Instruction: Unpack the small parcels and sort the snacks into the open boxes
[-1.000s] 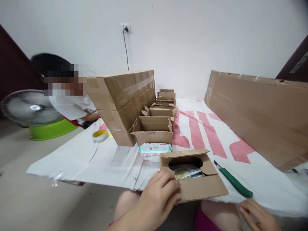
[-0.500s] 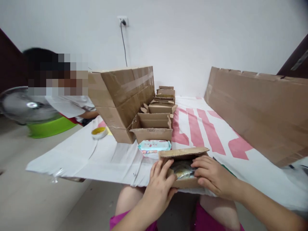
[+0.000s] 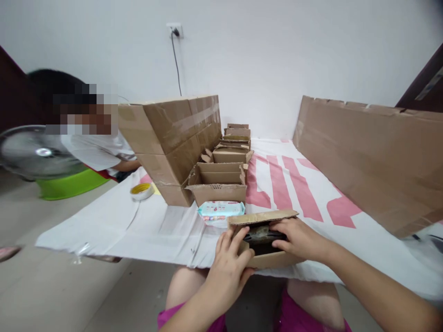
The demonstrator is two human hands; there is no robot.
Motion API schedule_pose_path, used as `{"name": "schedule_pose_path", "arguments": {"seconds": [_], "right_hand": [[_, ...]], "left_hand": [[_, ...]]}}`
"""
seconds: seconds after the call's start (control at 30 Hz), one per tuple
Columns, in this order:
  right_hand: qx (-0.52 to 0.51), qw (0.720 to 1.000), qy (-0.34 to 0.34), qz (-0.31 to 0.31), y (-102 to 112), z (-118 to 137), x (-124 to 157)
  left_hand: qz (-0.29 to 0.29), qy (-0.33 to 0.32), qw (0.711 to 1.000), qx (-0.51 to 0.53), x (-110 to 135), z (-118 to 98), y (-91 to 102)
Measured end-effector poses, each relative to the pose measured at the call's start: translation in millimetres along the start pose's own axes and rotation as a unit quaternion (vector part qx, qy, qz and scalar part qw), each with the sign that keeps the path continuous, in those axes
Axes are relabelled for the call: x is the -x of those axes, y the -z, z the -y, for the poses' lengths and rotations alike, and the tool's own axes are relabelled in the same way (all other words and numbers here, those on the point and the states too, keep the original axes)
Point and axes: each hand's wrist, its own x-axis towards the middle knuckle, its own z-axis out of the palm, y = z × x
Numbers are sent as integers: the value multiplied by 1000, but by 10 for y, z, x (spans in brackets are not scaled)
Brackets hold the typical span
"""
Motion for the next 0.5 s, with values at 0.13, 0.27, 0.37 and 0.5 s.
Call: {"name": "schedule_pose_path", "arguments": {"seconds": [0.13, 0.27, 0.37, 0.5], "right_hand": [[24, 999, 20, 9, -38, -57, -115], [41, 998, 48, -31, -75, -75, -112], [27, 992, 54, -107, -62, -34, -33], [-27, 978, 55, -199, 2, 63, 91]], "left_hand": [[3, 0, 1000, -5, 9, 5, -9], [9, -1, 1000, -14, 15, 3, 5], [10, -7, 1000, -22, 19, 9, 62], [-14, -32, 999, -29, 18, 2, 182]]}}
